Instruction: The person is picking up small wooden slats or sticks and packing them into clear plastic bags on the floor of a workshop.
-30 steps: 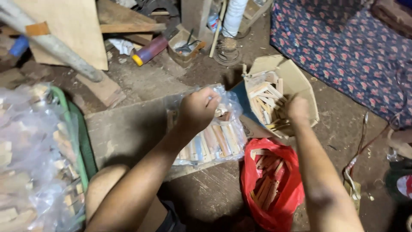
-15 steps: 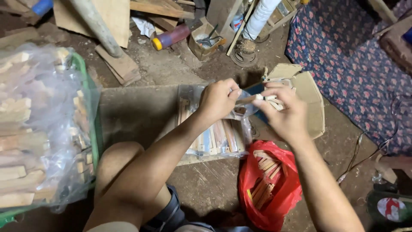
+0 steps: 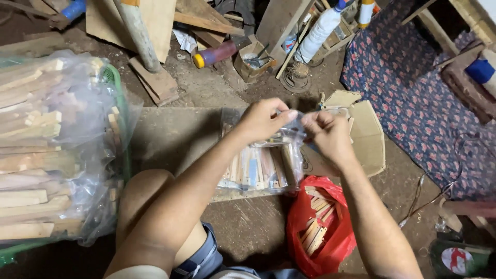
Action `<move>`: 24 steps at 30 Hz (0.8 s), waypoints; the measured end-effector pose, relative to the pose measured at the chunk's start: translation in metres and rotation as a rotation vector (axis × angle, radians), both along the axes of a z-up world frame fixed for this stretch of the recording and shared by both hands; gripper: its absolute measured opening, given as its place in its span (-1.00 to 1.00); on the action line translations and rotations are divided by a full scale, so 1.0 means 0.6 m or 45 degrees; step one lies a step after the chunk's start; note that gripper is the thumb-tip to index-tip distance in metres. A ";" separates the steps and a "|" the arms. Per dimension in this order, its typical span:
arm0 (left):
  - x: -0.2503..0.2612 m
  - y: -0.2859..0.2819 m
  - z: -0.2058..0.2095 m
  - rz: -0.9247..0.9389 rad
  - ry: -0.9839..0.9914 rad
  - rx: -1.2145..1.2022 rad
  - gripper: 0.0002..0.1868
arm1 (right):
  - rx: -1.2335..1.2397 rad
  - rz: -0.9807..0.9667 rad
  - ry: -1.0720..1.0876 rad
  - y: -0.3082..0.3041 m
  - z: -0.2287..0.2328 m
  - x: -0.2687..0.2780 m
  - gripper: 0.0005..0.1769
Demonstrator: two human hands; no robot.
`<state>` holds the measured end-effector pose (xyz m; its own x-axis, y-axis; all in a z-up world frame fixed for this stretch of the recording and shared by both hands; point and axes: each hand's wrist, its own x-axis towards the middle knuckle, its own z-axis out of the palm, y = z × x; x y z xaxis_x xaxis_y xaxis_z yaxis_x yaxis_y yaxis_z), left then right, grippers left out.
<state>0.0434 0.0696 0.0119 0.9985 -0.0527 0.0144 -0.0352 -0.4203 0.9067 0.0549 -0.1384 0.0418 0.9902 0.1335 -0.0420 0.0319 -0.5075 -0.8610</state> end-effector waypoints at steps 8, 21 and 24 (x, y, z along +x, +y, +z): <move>-0.068 0.024 0.049 -0.717 0.158 -0.211 0.06 | 0.234 0.178 -0.098 0.061 0.271 -0.036 -0.83; -0.066 0.041 0.081 -0.045 -0.312 -1.129 -0.37 | 0.323 0.554 -0.313 0.097 0.035 -0.054 -0.25; -0.075 0.068 0.071 0.113 -0.298 -1.235 -0.41 | 0.663 0.218 0.033 0.113 -0.028 -0.048 -0.56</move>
